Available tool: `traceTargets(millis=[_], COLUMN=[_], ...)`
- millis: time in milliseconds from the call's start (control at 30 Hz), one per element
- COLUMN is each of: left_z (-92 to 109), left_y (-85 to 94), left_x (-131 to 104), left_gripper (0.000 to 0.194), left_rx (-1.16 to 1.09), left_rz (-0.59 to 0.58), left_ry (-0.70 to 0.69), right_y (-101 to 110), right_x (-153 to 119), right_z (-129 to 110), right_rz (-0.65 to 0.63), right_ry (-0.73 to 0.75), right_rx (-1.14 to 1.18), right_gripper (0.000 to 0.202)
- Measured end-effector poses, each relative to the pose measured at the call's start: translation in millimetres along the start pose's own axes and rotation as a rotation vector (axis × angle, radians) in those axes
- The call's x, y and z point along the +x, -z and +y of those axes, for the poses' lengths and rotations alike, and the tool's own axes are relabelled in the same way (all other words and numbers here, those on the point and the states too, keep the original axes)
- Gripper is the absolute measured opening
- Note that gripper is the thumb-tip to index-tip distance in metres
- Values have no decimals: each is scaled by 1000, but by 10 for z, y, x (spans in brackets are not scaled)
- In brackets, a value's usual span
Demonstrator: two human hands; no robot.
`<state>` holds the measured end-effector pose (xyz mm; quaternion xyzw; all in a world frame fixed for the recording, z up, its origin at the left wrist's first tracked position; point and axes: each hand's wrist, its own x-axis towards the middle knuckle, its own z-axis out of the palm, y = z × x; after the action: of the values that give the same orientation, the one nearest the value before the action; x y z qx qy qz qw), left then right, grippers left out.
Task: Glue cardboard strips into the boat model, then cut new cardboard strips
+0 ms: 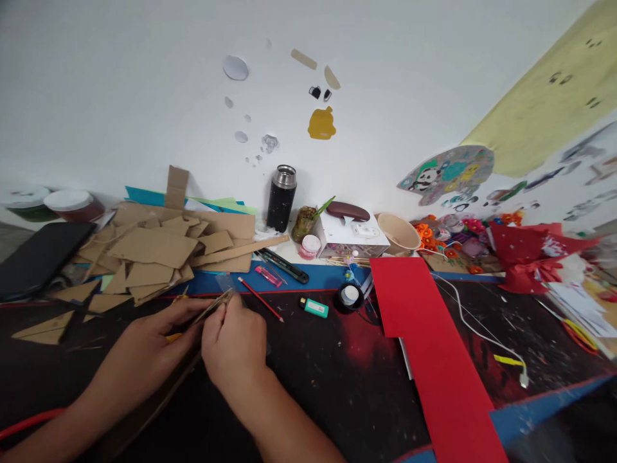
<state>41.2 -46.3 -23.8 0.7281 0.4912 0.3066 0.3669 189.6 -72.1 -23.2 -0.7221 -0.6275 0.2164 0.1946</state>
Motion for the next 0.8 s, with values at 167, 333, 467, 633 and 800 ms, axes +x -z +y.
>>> traceTargets(millis=[167,333,467,633,800], left_z=[-14,-28,-28,-50,-54], left_y=[-3,-17,-26,-41,-52], left_x=[-8,-24,-10,8,-14], left_gripper=[31,30,29,31,33], left_rx=[24,51,44,62,86], left_rz=[9,32,45,21,6], left_ry=[-4,-16,-14,-17,0], right_y=[-30,-42,-54,-72,-23], right_x=[1,1,15,47,61], right_z=[20,30,41,51,24], right_rz=[-9,-7,-14,-42,-88], right_ry=[-1,2,16,-7,-27], right_rx=[16,49,57,17,-27], right_gripper=[22,22,23,22,24])
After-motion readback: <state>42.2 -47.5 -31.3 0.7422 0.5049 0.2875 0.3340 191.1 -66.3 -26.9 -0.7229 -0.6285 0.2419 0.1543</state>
